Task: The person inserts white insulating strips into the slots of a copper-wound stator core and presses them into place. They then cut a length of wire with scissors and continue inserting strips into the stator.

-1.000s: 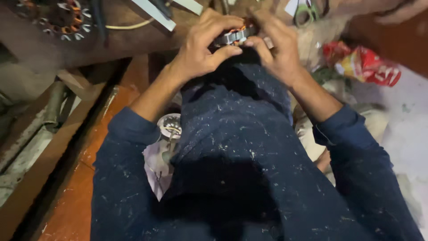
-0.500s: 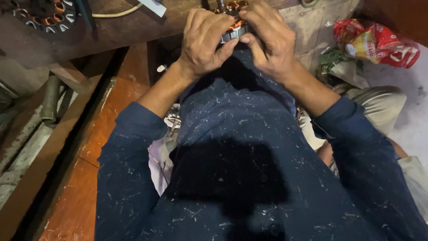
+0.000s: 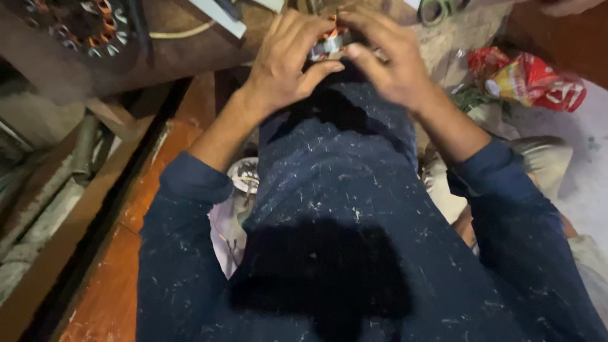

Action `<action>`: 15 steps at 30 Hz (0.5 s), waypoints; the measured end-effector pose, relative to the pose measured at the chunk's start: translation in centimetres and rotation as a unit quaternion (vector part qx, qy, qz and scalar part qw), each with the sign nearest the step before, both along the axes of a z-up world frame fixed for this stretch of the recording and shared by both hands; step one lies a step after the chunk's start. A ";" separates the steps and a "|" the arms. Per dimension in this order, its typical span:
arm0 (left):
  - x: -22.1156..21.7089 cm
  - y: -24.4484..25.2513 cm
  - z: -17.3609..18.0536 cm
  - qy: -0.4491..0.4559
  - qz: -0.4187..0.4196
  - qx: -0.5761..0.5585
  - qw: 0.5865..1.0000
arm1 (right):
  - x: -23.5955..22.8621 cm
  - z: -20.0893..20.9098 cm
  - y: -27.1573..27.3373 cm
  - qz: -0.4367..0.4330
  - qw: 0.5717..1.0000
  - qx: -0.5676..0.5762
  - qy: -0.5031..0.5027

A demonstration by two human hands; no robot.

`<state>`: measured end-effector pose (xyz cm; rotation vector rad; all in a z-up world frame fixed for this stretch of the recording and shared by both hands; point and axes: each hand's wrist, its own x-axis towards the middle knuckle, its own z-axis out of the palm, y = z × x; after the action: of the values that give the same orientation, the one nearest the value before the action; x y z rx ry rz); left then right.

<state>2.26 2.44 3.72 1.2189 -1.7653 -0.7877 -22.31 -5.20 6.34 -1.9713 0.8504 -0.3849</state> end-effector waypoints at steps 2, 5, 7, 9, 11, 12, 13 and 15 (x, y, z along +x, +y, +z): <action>-0.7 -0.4 -0.3 0.011 0.047 0.011 0.999 | -0.6 -1.2 -1.7 -0.067 0.996 0.041 0.031; -1.3 -0.3 -1.2 0.089 0.136 0.068 0.984 | -0.4 -4.0 -2.8 -0.162 0.981 0.020 0.109; -1.0 -0.6 -2.0 0.186 0.177 0.131 0.957 | -0.3 -5.3 -3.4 -0.104 0.980 -0.061 0.157; -0.6 -0.6 -2.7 0.217 0.173 0.155 0.948 | -0.4 -6.0 -3.1 -0.084 0.975 -0.126 0.162; -0.5 -0.3 -3.2 0.227 0.161 0.147 0.949 | -0.6 -6.1 -1.8 -0.049 0.954 -0.242 0.170; -0.4 -0.2 -3.2 0.222 0.151 0.126 0.955 | -0.9 -5.8 -1.1 -0.025 0.929 -0.326 0.172; -0.2 -0.3 -3.2 0.215 0.142 0.101 0.961 | -1.0 -5.7 -0.8 -0.002 0.896 -0.411 0.170; -0.3 -0.5 -2.6 0.209 0.154 0.138 0.956 | -1.3 -5.1 0.1 0.036 0.909 -0.395 0.130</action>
<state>1.99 1.98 1.15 1.3480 -1.1177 -1.0381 -23.65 -5.10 1.26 -2.8498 0.8560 -0.4756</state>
